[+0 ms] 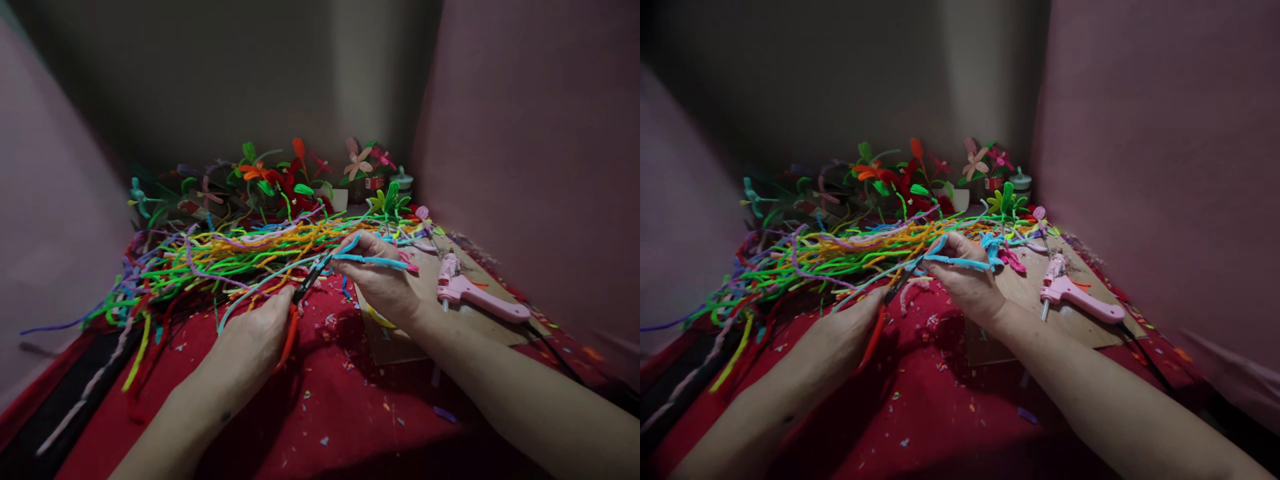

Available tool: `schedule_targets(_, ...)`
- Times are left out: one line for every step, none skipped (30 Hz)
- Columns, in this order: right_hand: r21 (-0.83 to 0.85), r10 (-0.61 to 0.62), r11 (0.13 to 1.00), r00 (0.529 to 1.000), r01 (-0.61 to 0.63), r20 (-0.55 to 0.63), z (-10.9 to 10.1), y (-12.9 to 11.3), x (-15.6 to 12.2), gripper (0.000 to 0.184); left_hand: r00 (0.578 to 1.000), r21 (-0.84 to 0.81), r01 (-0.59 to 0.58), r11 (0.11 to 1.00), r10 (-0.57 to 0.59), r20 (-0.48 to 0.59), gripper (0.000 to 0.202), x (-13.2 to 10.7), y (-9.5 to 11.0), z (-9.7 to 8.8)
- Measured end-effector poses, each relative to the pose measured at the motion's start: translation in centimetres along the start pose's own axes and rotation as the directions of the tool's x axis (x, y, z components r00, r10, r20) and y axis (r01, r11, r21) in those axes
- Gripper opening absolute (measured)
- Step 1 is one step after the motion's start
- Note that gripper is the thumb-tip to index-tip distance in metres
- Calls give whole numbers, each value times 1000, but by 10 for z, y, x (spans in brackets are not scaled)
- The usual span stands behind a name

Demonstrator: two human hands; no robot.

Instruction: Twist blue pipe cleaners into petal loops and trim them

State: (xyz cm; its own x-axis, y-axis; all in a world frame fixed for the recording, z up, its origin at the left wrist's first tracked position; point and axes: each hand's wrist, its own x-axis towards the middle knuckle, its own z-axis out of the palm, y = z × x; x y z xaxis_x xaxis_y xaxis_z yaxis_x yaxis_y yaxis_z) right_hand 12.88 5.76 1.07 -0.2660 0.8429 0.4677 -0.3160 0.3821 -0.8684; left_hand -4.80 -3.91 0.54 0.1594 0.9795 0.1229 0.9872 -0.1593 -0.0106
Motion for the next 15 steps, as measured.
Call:
schedule_targets(-9,-9,1000,1000,9,-4,0,0,0,17,1000,4,-4,1000,4,4,50,0,0,-1)
schedule_targets(-15,-16,1000,1000,16,-8,1,0,0,17,1000,12,3,1000,-3,15,50,0,1,-2)
schedule_targets(-19,-19,1000,1000,19,-15,1,1,-1,17,1000,18,13,1000,-13,27,50,0,2,-2)
schedule_targets(-20,-19,1000,1000,19,-23,1,1,-1,16,999,16,17,1000,-17,36,50,0,3,-2)
schedule_targets(-19,-16,1000,999,15,-33,1,1,-2,16,999,5,15,1000,-15,41,51,1,4,-2)
schedule_targets(-16,-6,1000,999,6,-39,2,1,-2,15,999,-10,12,1000,-11,42,51,2,5,-2)
schedule_targets(-14,3,1000,999,-4,-45,2,1,-3,15,999,-27,7,1000,-6,43,51,3,6,-2)
schedule_targets(-13,9,1000,999,-9,-50,2,1,-3,15,999,-38,5,999,-3,42,51,3,6,-1)
schedule_targets(-14,9,1000,998,-10,-58,2,1,-3,15,999,-42,9,999,-7,40,51,3,7,-1)
schedule_targets(-15,7,1000,998,-8,-65,2,1,-3,15,999,-40,15,999,-14,41,50,3,7,0)
schedule_targets(-18,4,1000,998,-5,-67,2,1,-3,15,999,-36,21,999,-20,44,49,3,8,0)
schedule_targets(-20,0,1000,998,-1,-69,2,1,-3,16,998,-32,26,999,-24,52,47,3,9,0)
schedule_targets(-22,-5,1000,998,3,-69,2,1,-3,16,997,-30,33,999,-31,66,45,2,9,0)
schedule_targets(-23,-8,1000,998,6,-65,2,2,-2,17,996,-31,40,999,-38,81,44,1,10,0)
schedule_targets(-21,-10,1000,998,8,-62,1,2,-2,18,995,-36,43,998,-40,87,43,1,10,0)
